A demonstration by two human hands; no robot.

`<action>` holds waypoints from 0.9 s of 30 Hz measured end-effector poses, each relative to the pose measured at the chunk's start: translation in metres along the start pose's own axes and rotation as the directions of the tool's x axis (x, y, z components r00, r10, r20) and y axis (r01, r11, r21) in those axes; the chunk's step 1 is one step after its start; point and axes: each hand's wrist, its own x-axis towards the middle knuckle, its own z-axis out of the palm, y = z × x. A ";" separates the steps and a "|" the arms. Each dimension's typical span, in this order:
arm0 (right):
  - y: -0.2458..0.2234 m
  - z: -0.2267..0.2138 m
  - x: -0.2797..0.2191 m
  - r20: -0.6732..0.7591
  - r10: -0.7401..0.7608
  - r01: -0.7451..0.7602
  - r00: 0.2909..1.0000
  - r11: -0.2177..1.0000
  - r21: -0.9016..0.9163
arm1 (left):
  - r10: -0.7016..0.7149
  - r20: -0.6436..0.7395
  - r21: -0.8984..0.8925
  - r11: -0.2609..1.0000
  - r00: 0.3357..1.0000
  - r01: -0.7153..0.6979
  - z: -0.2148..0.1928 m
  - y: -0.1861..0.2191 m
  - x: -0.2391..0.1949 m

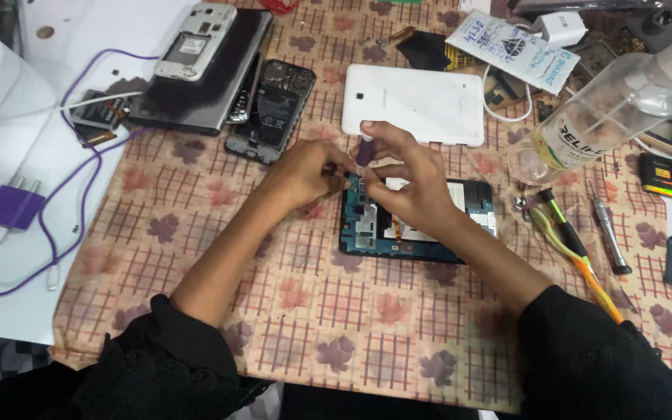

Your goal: The person uses a screwdriver to remove screws from the internal frame of a disassembled mobile phone. They work on the exposed motherboard and battery area, unscrewing multiple fasteners and setting them aside on the table.

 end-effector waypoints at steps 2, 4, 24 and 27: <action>0.005 0.002 -0.002 -0.007 0.002 -0.002 1.000 1.000 0.013 | 0.024 -0.026 0.000 1.000 0.999 -0.024 -0.001 -0.001 -0.001; 0.007 0.005 -0.005 -0.016 0.019 -0.019 1.000 1.000 0.024 | 0.037 -0.031 0.003 0.999 0.999 -0.037 -0.001 -0.002 -0.001; 0.002 0.003 0.005 -0.004 -0.075 0.075 0.997 0.997 0.005 | 0.046 -0.041 0.022 0.999 0.998 -0.045 0.000 -0.003 0.000; 0.004 0.003 0.013 -0.026 -0.124 0.122 0.992 0.992 -0.041 | 0.069 -0.023 0.061 0.996 0.997 -0.068 -0.003 0.001 0.000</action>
